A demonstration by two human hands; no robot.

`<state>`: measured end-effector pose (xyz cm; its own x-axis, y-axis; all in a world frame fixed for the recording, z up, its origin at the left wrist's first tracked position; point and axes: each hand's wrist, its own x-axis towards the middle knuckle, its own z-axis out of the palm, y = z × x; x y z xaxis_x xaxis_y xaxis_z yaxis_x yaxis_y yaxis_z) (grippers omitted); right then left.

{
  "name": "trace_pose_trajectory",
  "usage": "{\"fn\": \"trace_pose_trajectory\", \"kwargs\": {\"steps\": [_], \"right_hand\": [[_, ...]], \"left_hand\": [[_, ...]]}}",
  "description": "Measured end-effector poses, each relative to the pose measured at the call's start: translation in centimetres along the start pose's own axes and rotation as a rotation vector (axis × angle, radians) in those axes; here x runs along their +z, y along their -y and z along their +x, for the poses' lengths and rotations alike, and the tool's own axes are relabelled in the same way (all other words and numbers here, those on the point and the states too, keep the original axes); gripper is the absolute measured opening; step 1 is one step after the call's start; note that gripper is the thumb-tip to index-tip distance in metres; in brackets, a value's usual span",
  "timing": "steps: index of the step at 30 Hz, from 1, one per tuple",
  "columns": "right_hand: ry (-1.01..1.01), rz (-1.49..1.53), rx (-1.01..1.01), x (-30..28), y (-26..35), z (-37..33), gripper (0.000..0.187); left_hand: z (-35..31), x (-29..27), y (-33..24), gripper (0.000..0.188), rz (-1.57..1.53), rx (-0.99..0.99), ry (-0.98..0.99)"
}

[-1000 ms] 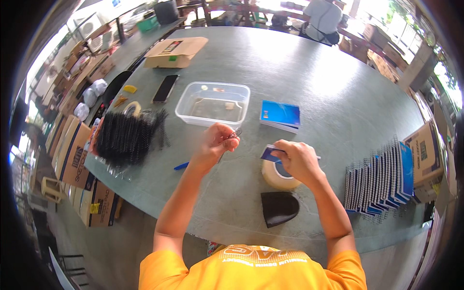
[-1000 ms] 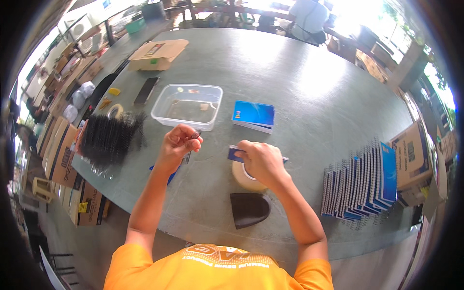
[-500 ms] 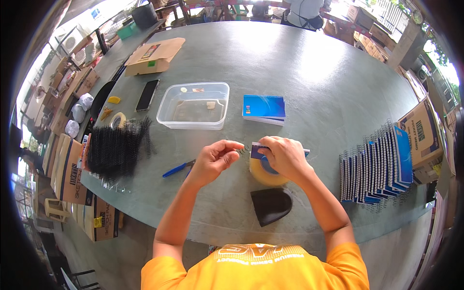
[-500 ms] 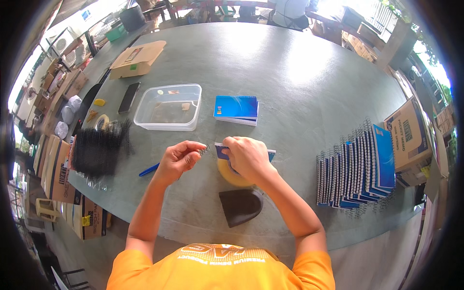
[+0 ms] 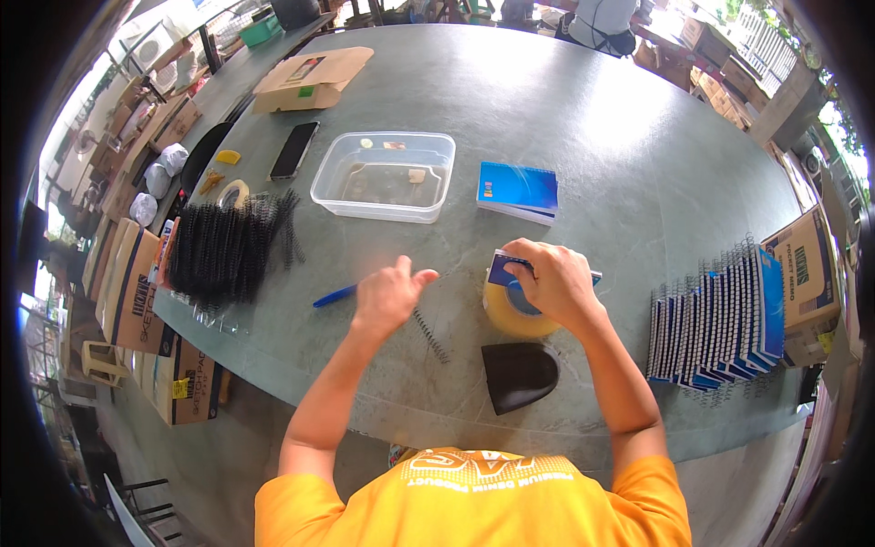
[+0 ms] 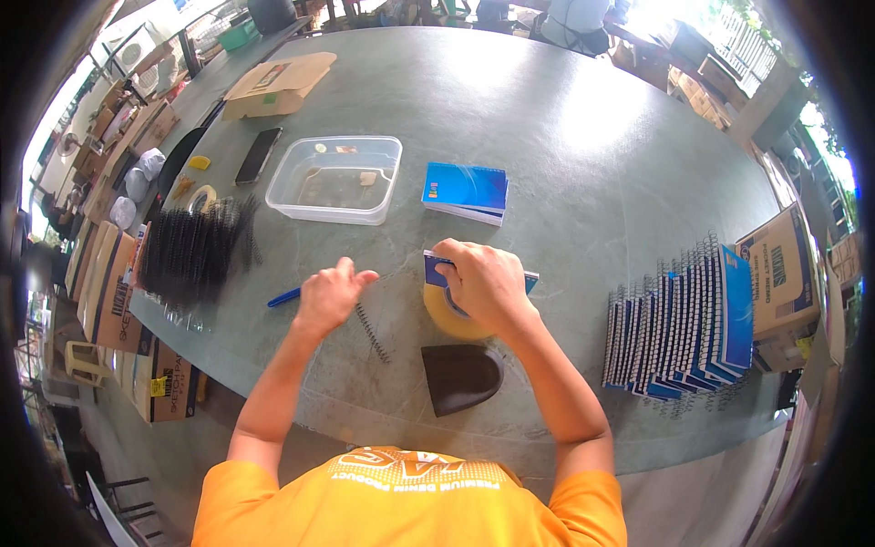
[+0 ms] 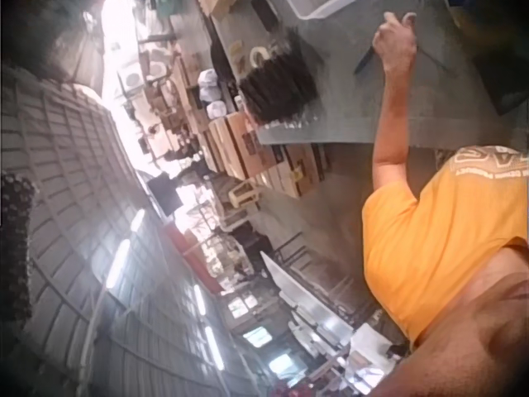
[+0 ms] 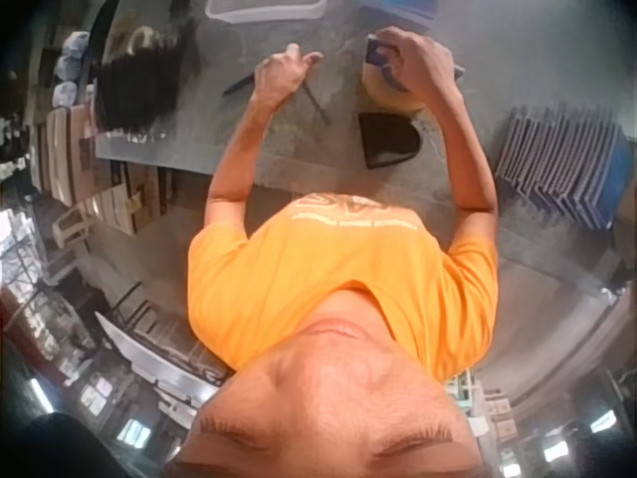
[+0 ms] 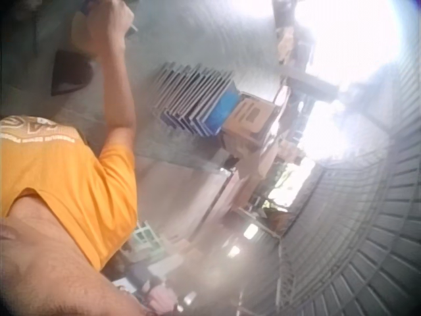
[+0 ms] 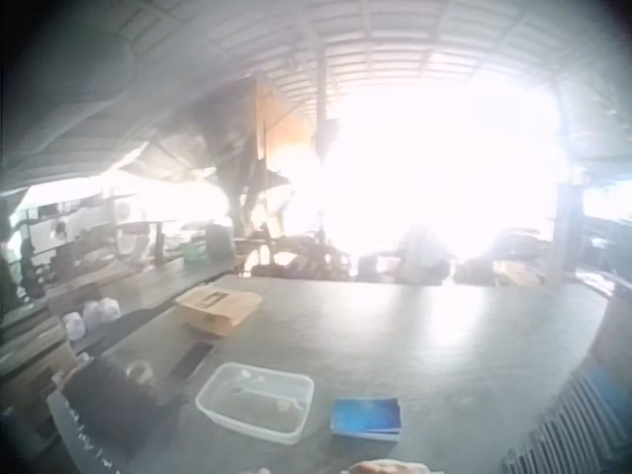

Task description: The person binds notebooks by threading plastic coils through pre-punched holes, cutting the excess coil with pliers, and stacking the finished notebooks.

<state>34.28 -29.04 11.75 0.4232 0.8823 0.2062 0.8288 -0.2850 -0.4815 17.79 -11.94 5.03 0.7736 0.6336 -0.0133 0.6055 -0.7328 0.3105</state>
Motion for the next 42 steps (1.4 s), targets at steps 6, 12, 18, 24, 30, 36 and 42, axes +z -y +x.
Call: {"fn": "trace_pose_trajectory", "kwargs": {"steps": [6, 12, 18, 24, 30, 36, 42], "right_hand": [[-0.001, 0.053, -0.003, -0.4, 0.4, 0.0, 0.016], [-0.048, 0.121, 0.013, -0.2, -0.7, 0.2, 0.016], [-0.041, 0.152, -0.02, -0.2, -0.2, 0.1, 0.015], [-0.083, 0.121, -0.121, 0.1, -0.6, -0.3, 0.011], [-0.166, -0.034, -0.236, 0.7, 0.9, -0.8, 0.014], [-0.248, 0.016, -0.142, 0.4, 0.8, -1.1, 0.015], [-0.212, 0.113, -0.101, 0.7, 1.3, -0.7, 0.014]], "left_hand": [[0.3, 1.0, -2.3, 0.026, -0.6, 0.103, 0.045], [-0.8, -3.4, -5.8, 0.015, -0.892, 0.314, -0.017], [-0.6, -1.8, -6.3, 0.014, -0.635, 0.474, -0.399], [0.1, -1.6, -7.2, 0.011, -0.752, 0.39, -0.371], [0.4, -2.7, -3.8, 0.019, -0.619, 0.573, -0.187], [1.0, -4.0, -4.6, 0.025, -0.604, 0.392, 0.03], [0.5, -3.9, -5.0, 0.023, -0.637, 0.36, 0.021]]}}
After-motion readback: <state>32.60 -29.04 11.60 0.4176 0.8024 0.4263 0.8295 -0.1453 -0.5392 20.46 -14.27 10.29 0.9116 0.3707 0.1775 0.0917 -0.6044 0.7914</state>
